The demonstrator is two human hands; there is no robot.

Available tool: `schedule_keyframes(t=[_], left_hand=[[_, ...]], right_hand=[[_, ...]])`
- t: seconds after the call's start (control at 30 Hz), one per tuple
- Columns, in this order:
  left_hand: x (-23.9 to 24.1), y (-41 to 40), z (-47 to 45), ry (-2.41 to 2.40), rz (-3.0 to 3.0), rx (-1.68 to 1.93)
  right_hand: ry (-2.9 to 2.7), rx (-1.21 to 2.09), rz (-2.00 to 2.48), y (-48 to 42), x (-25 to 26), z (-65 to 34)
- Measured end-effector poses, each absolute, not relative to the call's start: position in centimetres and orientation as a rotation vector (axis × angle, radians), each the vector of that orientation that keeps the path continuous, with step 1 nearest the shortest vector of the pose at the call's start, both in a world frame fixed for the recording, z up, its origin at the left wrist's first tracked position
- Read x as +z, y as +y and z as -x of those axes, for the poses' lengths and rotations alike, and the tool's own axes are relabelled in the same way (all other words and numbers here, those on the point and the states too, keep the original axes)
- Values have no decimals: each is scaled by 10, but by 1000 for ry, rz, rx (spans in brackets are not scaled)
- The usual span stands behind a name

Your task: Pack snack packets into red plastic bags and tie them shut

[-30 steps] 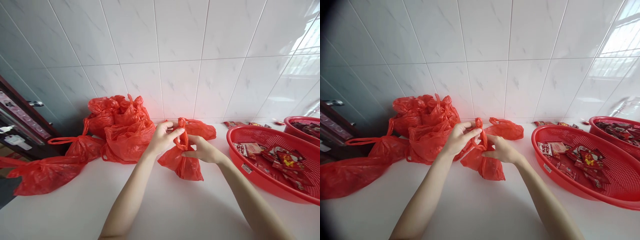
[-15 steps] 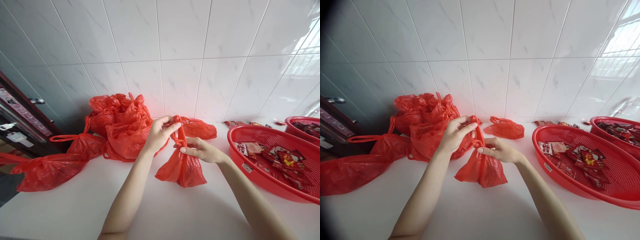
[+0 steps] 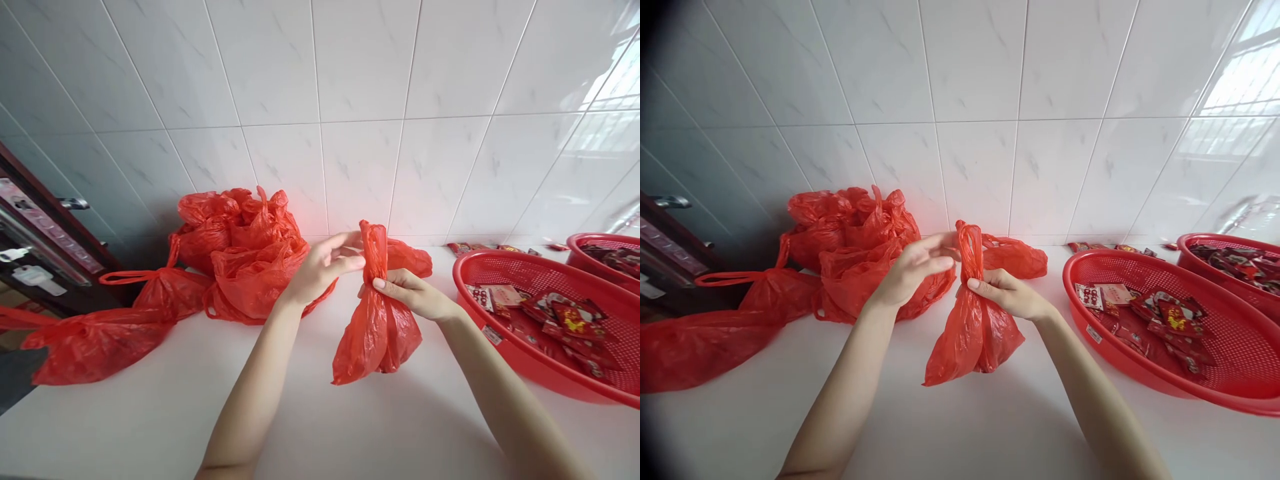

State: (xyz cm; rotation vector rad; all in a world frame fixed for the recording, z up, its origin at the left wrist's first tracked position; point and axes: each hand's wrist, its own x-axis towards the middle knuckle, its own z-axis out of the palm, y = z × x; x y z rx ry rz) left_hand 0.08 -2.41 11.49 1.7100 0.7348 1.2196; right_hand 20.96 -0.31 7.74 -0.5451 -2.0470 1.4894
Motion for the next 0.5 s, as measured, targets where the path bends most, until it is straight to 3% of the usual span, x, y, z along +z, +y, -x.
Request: schedule_keyframes(t=[0.2,0.5], left_hand=[[110,-25,-8,796,-1738,1034],[109,-20,-6,839,-1685,1275]], right_hand=[[-2047,1476,555,-3,79,-210],[-1719,1293,623,-1,78,-213]])
